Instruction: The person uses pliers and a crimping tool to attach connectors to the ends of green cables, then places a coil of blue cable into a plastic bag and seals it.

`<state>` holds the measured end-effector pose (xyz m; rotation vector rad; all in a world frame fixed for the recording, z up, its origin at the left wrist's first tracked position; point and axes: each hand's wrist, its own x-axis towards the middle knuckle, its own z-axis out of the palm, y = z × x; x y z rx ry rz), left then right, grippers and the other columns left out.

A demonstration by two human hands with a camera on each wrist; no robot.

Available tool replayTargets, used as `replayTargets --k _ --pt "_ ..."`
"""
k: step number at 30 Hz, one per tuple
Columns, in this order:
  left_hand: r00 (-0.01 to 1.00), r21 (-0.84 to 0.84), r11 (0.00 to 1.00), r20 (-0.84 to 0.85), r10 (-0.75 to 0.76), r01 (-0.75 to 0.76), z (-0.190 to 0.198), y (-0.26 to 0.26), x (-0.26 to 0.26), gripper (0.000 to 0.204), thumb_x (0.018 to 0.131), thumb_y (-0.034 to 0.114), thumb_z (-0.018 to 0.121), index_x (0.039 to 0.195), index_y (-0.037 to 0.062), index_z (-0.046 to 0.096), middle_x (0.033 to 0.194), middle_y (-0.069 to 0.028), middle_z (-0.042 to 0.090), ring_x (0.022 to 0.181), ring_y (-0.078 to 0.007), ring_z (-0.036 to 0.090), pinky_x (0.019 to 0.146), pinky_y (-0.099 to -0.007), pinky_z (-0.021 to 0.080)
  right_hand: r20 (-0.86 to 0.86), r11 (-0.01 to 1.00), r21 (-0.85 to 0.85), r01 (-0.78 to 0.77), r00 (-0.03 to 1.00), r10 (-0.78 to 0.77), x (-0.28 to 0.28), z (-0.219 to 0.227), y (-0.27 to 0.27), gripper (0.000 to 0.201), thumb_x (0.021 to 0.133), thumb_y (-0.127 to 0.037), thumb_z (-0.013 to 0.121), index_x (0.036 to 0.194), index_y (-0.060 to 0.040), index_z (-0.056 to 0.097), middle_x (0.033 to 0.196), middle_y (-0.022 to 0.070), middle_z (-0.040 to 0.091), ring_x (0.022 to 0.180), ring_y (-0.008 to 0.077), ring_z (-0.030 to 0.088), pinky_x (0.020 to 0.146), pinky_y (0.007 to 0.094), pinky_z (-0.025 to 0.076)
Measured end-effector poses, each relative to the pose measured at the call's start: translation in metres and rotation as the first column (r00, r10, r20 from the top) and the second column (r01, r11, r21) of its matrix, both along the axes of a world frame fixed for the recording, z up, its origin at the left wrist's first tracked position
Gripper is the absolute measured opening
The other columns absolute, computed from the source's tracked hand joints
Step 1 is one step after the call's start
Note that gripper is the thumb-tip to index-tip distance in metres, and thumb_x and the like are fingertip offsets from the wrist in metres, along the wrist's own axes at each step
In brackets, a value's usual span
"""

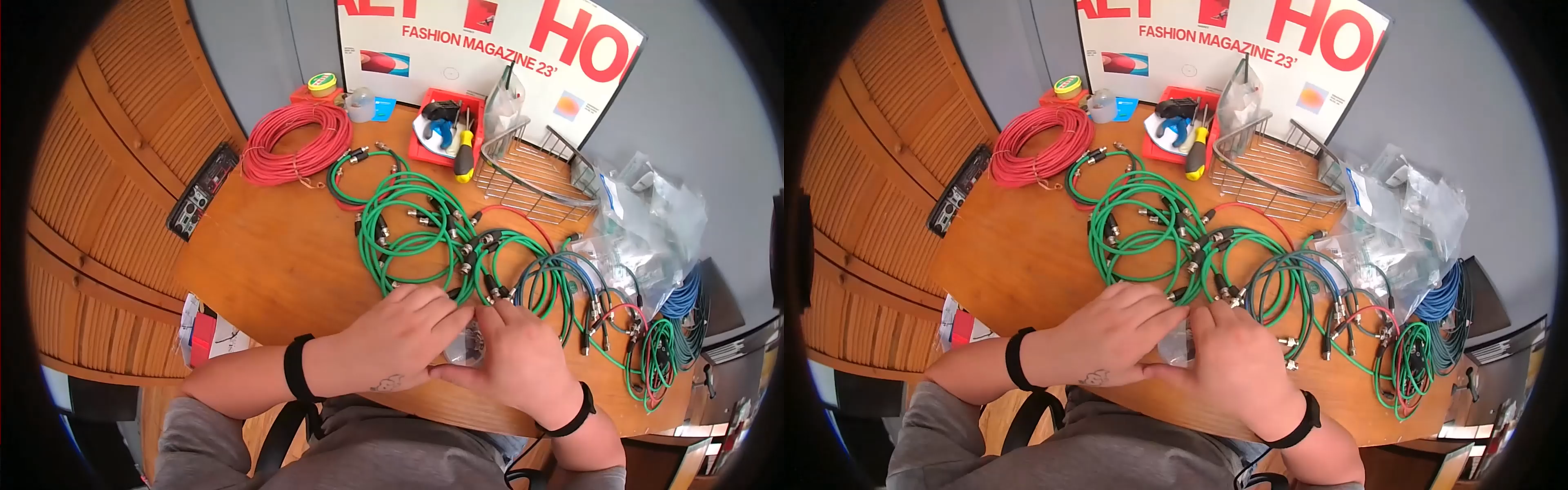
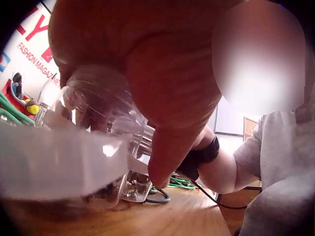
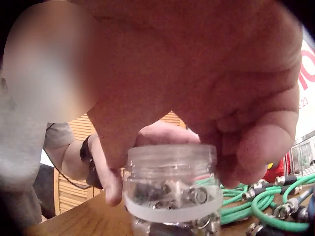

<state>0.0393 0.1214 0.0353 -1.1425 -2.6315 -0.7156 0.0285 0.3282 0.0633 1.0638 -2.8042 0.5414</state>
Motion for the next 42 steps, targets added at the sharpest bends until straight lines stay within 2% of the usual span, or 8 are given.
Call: replayTargets --k 12,15,18,26,30,36,39,42 --pt "0.968 0.003 1.000 0.250 0.007 -0.008 -0.013 -0.018 0.000 0.064 0.067 0.021 0.081 0.119 0.0006 0.050 0.112 -0.0155 0.056 0.107 -0.0336 0.055 0.091 -0.0407 0.045 0.024 0.894 0.264 -0.361 0.929 0.369 -0.010 0.015 0.001 0.070 0.071 -0.027 0.080 0.124 0.0082 0.052 0.120 0.0211 0.052 0.108 0.0342 0.052 0.094 0.0395 0.046" --pt "0.975 0.056 0.998 0.221 0.028 -0.041 -0.016 -0.017 0.003 0.062 0.067 0.021 0.081 0.116 0.0004 0.051 0.110 -0.0154 0.056 0.105 -0.0337 0.056 0.091 -0.0409 0.045 0.081 0.978 0.144 -0.149 0.987 0.138 0.001 0.030 -0.013 0.066 0.074 -0.029 0.077 0.123 0.0086 0.052 0.117 0.0198 0.055 0.104 0.0326 0.055 0.092 0.0385 0.046" --pt "0.978 0.049 0.999 0.207 0.013 -0.024 -0.020 -0.018 0.001 0.060 0.067 0.020 0.081 0.115 0.0007 0.051 0.111 -0.0153 0.056 0.105 -0.0337 0.055 0.090 -0.0409 0.045 0.324 0.910 0.414 0.007 0.933 -0.154 0.004 0.031 -0.026 0.066 0.075 -0.028 0.076 0.123 0.0084 0.051 0.114 0.0188 0.058 0.100 0.0307 0.058 0.088 0.0379 0.048" --pt "0.963 0.052 0.999 0.269 -0.002 -0.013 -0.020 -0.019 0.000 0.057 0.069 0.023 0.079 0.112 -0.0031 0.053 0.111 -0.0174 0.056 0.107 -0.0352 0.055 0.092 -0.0420 0.045 0.131 0.920 0.143 -0.365 0.928 0.348 -0.012 0.021 -0.005 0.067 0.074 -0.018 0.075 0.130 0.0039 0.046 0.114 0.0200 0.060 0.101 0.0313 0.059 0.086 0.0398 0.050" --pt "0.970 0.084 0.995 0.239 0.034 -0.055 -0.023 -0.015 0.002 0.058 0.069 0.023 0.080 0.113 -0.0028 0.053 0.111 -0.0180 0.056 0.107 -0.0357 0.055 0.092 -0.0424 0.045 0.128 0.915 0.168 -0.367 0.928 0.349 -0.015 0.027 -0.006 0.067 0.073 -0.017 0.076 0.130 0.0017 0.046 0.111 0.0187 0.060 0.099 0.0313 0.061 0.084 0.0397 0.051" --pt "0.967 0.105 0.991 0.251 0.052 -0.080 -0.022 -0.011 0.003 0.058 0.069 0.022 0.080 0.114 -0.0023 0.052 0.110 -0.0182 0.056 0.106 -0.0350 0.055 0.092 -0.0418 0.045 0.224 0.871 0.491 0.021 0.963 -0.150 0.000 0.032 -0.023 0.054 0.074 -0.025 0.076 0.117 0.0009 0.053 0.100 0.0146 0.062 0.084 0.0306 0.064 0.072 0.0387 0.054" --pt "0.967 0.061 0.996 0.249 0.052 -0.070 -0.021 -0.014 0.002 0.059 0.069 0.022 0.079 0.115 -0.0021 0.052 0.109 -0.0178 0.056 0.105 -0.0344 0.056 0.090 -0.0416 0.046 0.064 0.914 0.406 -0.023 0.998 -0.003 -0.010 0.028 -0.011 0.048 0.073 -0.037 0.077 0.100 -0.0016 0.059 0.084 0.0116 0.062 0.072 0.0285 0.065 0.060 0.0379 0.053" --pt "0.980 0.053 0.997 0.191 0.050 -0.061 -0.026 -0.014 0.003 0.058 0.069 0.022 0.079 0.115 -0.0016 0.051 0.108 -0.0174 0.056 0.103 -0.0343 0.056 0.089 -0.0414 0.046 -0.113 0.912 0.009 -0.409 0.906 0.408 -0.022 0.025 -0.009 0.047 0.072 -0.046 0.076 0.084 -0.0043 0.059 0.073 0.0091 0.060 0.062 0.0268 0.064 0.052 0.0372 0.051"
